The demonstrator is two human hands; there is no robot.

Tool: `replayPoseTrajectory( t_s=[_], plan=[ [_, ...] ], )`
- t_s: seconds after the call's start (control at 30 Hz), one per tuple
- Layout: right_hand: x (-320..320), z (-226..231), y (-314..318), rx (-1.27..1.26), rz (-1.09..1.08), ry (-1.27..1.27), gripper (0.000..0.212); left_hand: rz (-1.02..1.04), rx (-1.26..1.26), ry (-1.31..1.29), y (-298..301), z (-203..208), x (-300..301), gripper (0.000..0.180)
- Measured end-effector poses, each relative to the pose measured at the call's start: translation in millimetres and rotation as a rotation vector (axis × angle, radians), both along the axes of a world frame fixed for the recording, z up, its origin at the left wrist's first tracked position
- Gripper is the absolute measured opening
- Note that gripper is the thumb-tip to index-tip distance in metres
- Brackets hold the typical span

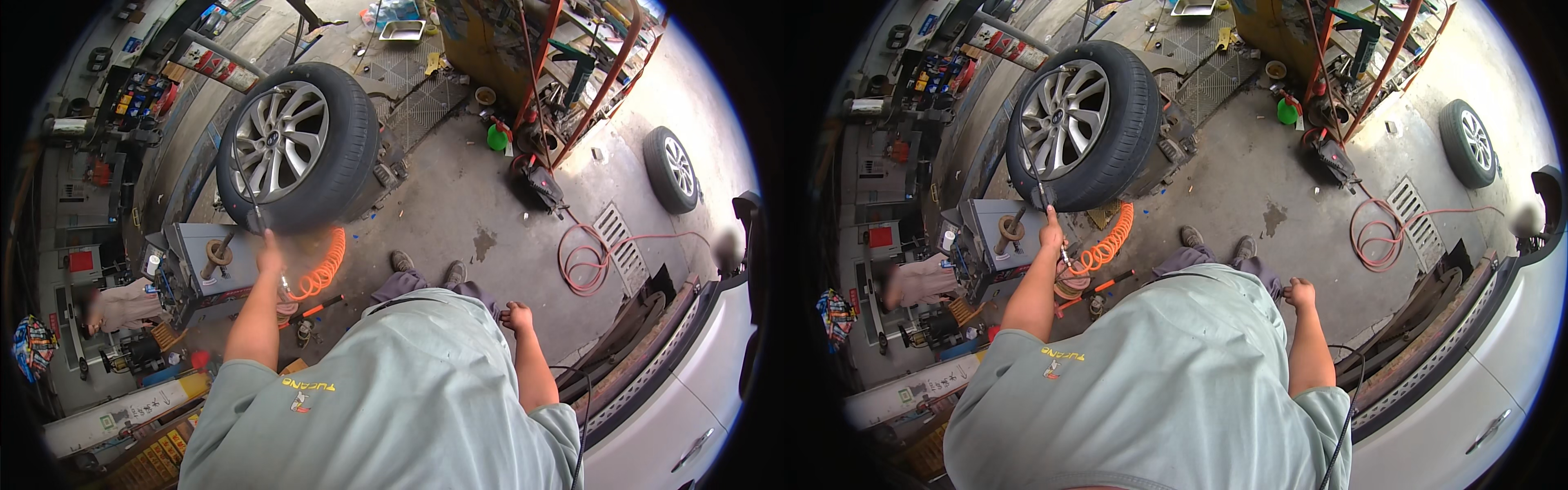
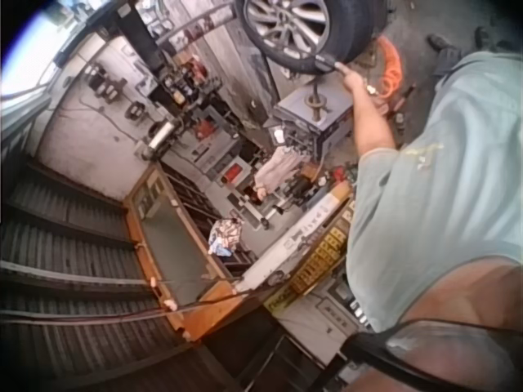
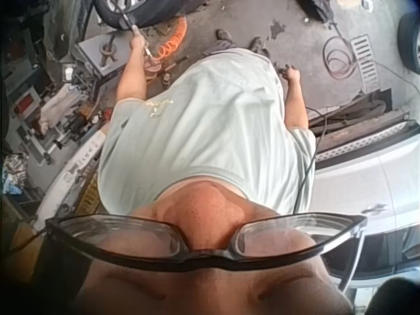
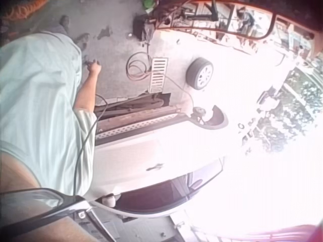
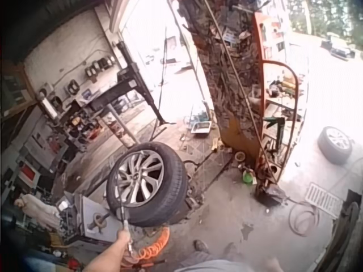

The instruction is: The person inflates a car tire mounted on a tire changer using an air hose. They connect the hose to the valve stem, hold the tire steady, and monitor the inflation process. The tire remains mounted on the machine throughout.

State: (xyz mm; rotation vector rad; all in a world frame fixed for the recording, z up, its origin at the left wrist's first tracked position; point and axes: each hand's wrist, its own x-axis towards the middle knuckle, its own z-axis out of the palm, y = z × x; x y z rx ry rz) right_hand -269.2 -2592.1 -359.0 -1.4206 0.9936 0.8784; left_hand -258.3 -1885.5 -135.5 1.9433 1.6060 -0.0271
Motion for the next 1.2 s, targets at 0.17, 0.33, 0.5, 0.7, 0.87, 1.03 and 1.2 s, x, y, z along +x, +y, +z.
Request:
replayPoseTrajectory(
  t_s=[0.17, 0.33, 0.5, 0.7, 0.87, 1.03, 1.2],
  plan=[
    [-1.7, 1.9, 0.1, 0.005, -0.010, 0.006, 0.036, 0.024, -0.007, -0.001, 0.5, 0.2, 1.3, 0.102],
    [-1.6, 3.1, -0.8, -0.006, -0.014, 0.005, 0.036, 0.007, -0.028, -0.019, -0.6, -0.9, 2.4, 0.100],
    [1.1, 13.9, 3.0, 0.019, -0.006, 0.016, 0.040, 0.027, -0.005, -0.011, 6.3, -3.4, -4.2, 0.100],
    [0.6, 13.0, 7.8, 0.031, -0.029, 0.012, 0.031, -0.064, 0.225, -0.004, -4.3, 14.4, -2.8, 0.099],
    [8.4, 13.5, 4.2, -0.009, 0.088, 0.072, 0.031, -0.177, 0.347, 0.031, 4.9, 51.1, -2.0, 0.085],
    [47.8, 28.3, 12.5, -0.057, 0.199, 0.090, 0.032, -0.217, 0.453, 0.016, 9.5, 92.8, 12.2, 0.076],
    [123.3, 42.3, 49.1, -0.098, 0.261, 0.033, 0.033, -0.382, 0.544, 0.020, 49.7, 73.1, 17.6, 0.072]
  ],
)
